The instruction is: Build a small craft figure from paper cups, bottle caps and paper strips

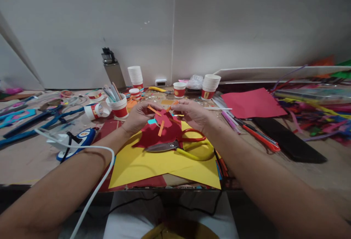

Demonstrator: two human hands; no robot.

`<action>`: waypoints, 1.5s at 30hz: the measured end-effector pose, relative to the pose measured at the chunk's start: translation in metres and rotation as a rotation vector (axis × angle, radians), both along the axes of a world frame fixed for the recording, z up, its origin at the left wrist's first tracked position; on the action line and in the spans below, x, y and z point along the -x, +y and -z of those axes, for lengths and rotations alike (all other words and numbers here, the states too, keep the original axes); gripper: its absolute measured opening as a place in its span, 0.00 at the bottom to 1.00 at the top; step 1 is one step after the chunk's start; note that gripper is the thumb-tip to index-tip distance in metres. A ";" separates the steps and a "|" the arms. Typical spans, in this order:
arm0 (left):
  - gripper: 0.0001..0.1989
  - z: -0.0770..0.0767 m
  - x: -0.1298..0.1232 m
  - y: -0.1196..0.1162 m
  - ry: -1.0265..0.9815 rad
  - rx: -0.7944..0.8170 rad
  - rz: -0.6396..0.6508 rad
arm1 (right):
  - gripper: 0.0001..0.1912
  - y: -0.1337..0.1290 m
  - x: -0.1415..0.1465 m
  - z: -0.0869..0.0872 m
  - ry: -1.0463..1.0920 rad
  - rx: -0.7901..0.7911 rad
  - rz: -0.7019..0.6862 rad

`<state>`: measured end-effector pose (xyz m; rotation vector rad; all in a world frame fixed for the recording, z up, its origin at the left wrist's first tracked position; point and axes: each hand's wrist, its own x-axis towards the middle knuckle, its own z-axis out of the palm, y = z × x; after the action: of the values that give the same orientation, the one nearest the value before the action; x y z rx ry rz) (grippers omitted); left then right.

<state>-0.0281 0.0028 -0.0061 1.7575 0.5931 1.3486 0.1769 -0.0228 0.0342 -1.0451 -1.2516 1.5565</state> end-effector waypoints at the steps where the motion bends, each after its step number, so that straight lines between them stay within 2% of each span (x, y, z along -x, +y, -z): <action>1: 0.10 0.000 0.000 -0.001 0.009 -0.008 -0.001 | 0.06 0.001 0.001 0.002 -0.006 -0.004 0.003; 12: 0.10 0.000 -0.002 -0.003 0.011 0.013 0.022 | 0.09 0.001 0.005 0.008 0.001 0.012 0.022; 26: 0.12 -0.003 -0.005 -0.006 0.023 0.008 0.003 | 0.12 0.005 0.009 0.022 -0.068 -0.103 0.096; 45: 0.12 -0.003 -0.004 -0.007 0.034 0.024 -0.003 | 0.08 0.000 0.014 0.018 -0.096 -0.130 0.147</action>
<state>-0.0238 -0.0042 -0.0027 1.7639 0.6281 1.3114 0.1629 -0.0227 0.0162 -1.1122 -1.2928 1.3098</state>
